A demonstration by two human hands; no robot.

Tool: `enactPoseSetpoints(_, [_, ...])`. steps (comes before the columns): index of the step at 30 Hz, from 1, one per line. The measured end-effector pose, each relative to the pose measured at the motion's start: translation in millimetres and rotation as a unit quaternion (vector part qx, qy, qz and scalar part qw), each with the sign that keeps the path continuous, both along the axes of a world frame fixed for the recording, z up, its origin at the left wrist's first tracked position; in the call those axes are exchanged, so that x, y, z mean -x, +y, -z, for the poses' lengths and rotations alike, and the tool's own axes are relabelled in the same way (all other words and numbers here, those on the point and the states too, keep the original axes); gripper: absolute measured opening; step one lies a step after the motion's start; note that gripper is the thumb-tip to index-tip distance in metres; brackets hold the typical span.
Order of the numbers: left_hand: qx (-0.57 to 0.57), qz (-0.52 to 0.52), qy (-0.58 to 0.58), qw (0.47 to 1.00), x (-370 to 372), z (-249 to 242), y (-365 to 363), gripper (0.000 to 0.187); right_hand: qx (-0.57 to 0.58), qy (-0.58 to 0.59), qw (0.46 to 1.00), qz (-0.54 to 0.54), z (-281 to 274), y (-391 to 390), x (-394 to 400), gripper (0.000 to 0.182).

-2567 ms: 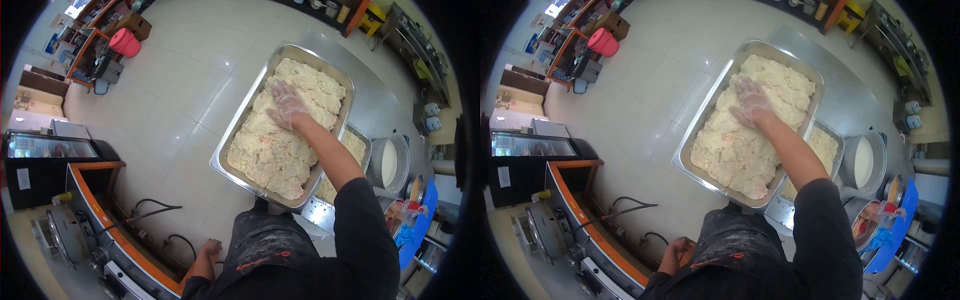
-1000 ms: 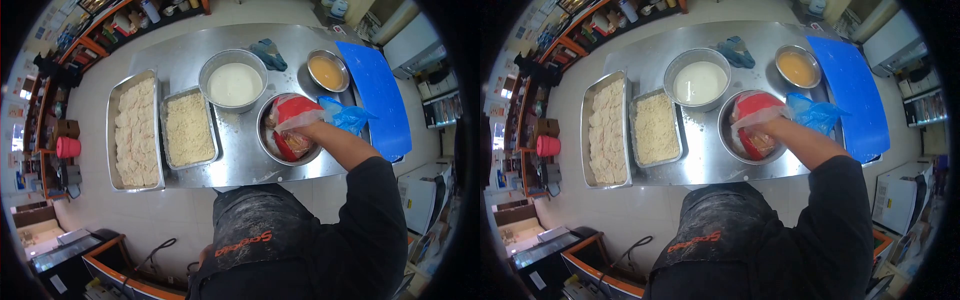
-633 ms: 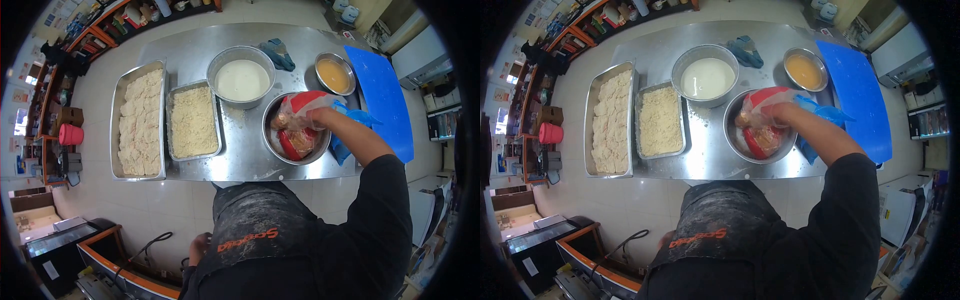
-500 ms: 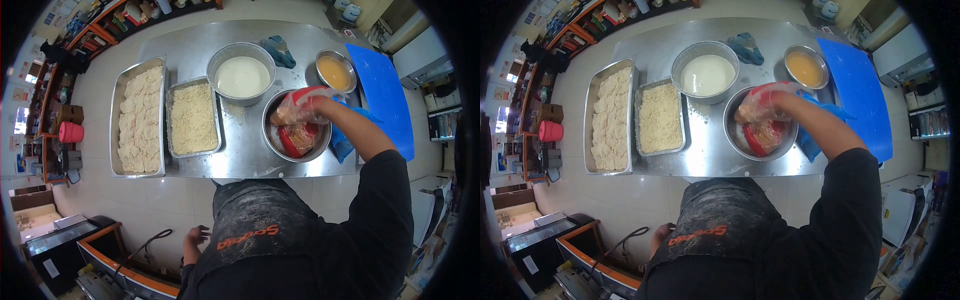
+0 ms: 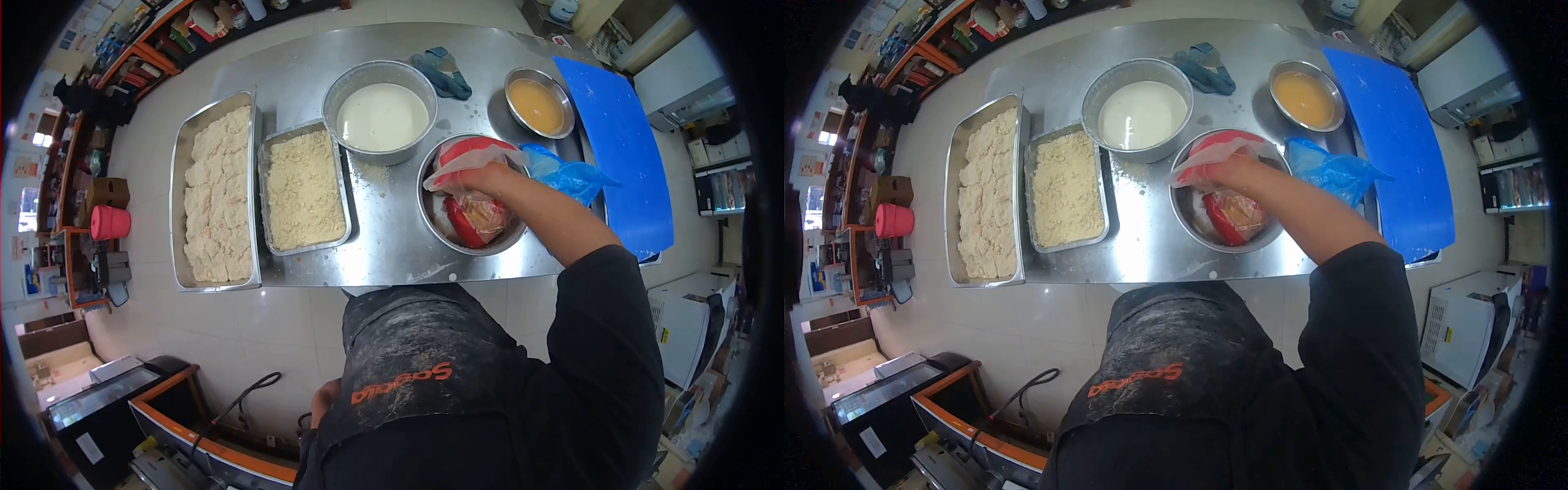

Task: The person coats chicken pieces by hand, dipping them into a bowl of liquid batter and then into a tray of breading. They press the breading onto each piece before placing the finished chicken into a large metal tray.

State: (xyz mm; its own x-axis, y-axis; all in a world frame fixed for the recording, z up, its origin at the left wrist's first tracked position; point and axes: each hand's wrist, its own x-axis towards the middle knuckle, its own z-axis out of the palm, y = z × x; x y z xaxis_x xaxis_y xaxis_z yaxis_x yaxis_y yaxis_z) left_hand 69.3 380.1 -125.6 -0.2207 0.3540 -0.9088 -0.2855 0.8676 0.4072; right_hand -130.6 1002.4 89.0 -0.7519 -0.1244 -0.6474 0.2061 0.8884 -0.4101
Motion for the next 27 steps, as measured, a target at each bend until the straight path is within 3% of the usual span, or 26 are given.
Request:
enactPoseSetpoints(6, [-0.024,-0.069,0.085,0.994,18,-88,53,0.043,-0.104,0.074,0.991,0.047,1,-15,-33,0.048])
enactPoseSetpoints(10, [-0.061,-0.19,0.053,0.978,24,-133,78,0.046,-0.174,0.101,0.976,0.087,-3,-16,-61,0.047])
enactPoseSetpoints(11, [-0.076,-0.248,0.038,0.965,22,-133,79,0.047,-0.18,0.095,0.975,0.094,-6,-16,-60,0.047])
enactPoseSetpoints(14, [-0.072,-0.297,0.029,0.952,16,-108,58,0.044,-0.171,0.053,0.977,0.114,-30,-15,-47,0.046])
enactPoseSetpoints(16, [-0.058,-0.23,0.062,0.969,12,-84,36,0.046,-0.137,0.024,0.98,0.144,-57,-15,-36,0.046])
enactPoseSetpoints(18, [-0.032,-0.095,0.08,0.992,15,-63,24,0.045,-0.068,0.009,0.98,0.186,-85,-13,-32,0.045])
enactPoseSetpoints(21, [0.045,0.137,-0.038,0.989,47,-19,30,0.041,0.182,0.08,0.958,0.205,-97,1,-51,0.043])
enactPoseSetpoints(23, [0.117,-0.079,-0.113,0.983,63,-14,40,0.04,0.106,0.11,0.981,0.117,-96,8,-51,0.039])
enactPoseSetpoints(25, [0.151,-0.18,-0.15,0.96,77,-14,49,0.04,0.027,0.17,0.985,0.003,-87,16,-48,0.034])
enactPoseSetpoints(27, [0.15,-0.163,-0.154,0.963,89,-14,53,0.042,-0.057,0.257,0.956,-0.13,-60,26,-49,0.029])
